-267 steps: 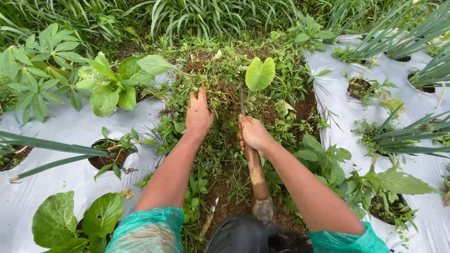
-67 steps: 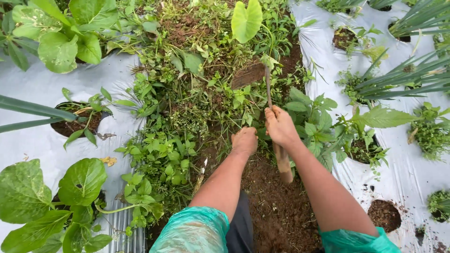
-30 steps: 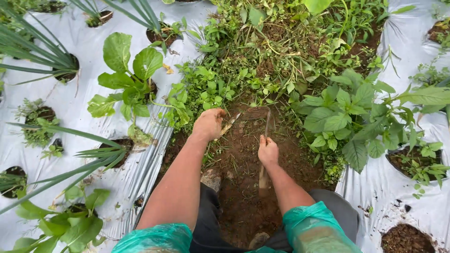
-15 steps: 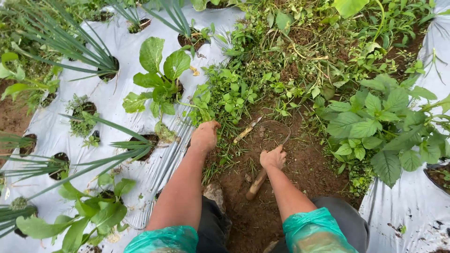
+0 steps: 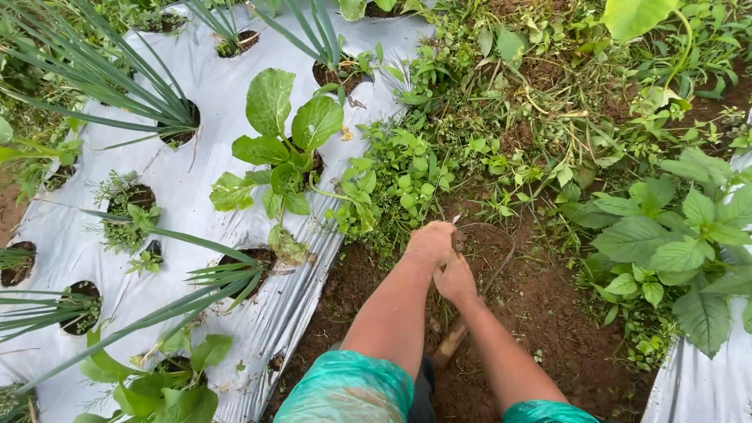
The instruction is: The person uses a hand hoe to loosen soil and remove weeds from a garden bed covered with white plastic mulch. They then pull out weeds by hand from around the base of the plants and clear the area.
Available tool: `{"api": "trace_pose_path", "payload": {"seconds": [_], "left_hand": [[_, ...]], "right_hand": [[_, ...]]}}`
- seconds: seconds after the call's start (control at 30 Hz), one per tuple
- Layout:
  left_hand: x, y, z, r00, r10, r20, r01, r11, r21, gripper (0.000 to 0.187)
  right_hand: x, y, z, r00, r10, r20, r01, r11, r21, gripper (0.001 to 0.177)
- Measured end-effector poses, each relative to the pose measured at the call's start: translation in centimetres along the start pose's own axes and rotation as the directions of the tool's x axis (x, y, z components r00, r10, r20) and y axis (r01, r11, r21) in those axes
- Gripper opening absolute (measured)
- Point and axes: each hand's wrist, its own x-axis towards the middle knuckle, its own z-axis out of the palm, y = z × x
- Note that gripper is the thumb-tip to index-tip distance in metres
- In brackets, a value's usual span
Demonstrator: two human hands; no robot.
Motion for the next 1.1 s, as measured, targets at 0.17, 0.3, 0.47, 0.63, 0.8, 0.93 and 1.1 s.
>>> {"api": "trace_pose_path", "payload": {"seconds": [0.17,0.3,0.47,0.63,0.8,0.93,1.1], "left_hand": [[6.4,1.3,3.7,0.998,0.058,0.008,-0.058,0.998,0.032,0.034],[7.2,2.9,4.6,0.991,0.133,0.032,-0.136,0.977,0.162,0.039],[7.0,2.6,4.8,0.985,0.171,0.031,-0.174,0.977,0.12,0.039],[9.1,-1.5,4.9,0.977,0.208,-0.036,-0.197,0.959,0.201,0.038],[6.4,-5.7,0.4,0.982,0.176,-0.069,-0.169,0.981,0.092,0.043],[4.9,-8.9,-2.9,0.981,0.154,-0.116,-0.156,0.988,-0.006,0.04],[0.2,-11.4,-8.3,0.932,0.273,-0.238,-0.264,0.962,0.068,0.036]], "right_hand": [[10.7,10.3,9.4,0.998,0.06,-0.023,-0.055,0.986,0.158,0.054],[10.6,9.5,9.4,1.0,-0.024,0.001,0.024,0.999,0.036,0.049],[10.3,7.5,8.9,0.993,-0.106,0.053,0.111,0.988,-0.107,0.045],[9.9,5.8,8.0,0.967,-0.204,0.15,0.24,0.928,-0.285,0.044],[11.3,7.1,9.9,0.98,-0.13,0.149,0.159,0.967,-0.2,0.054],[7.3,5.1,8.9,0.99,-0.104,-0.097,0.079,0.969,-0.232,0.039],[5.0,6.8,9.4,0.977,0.023,-0.212,-0.031,0.999,-0.033,0.015]]}}
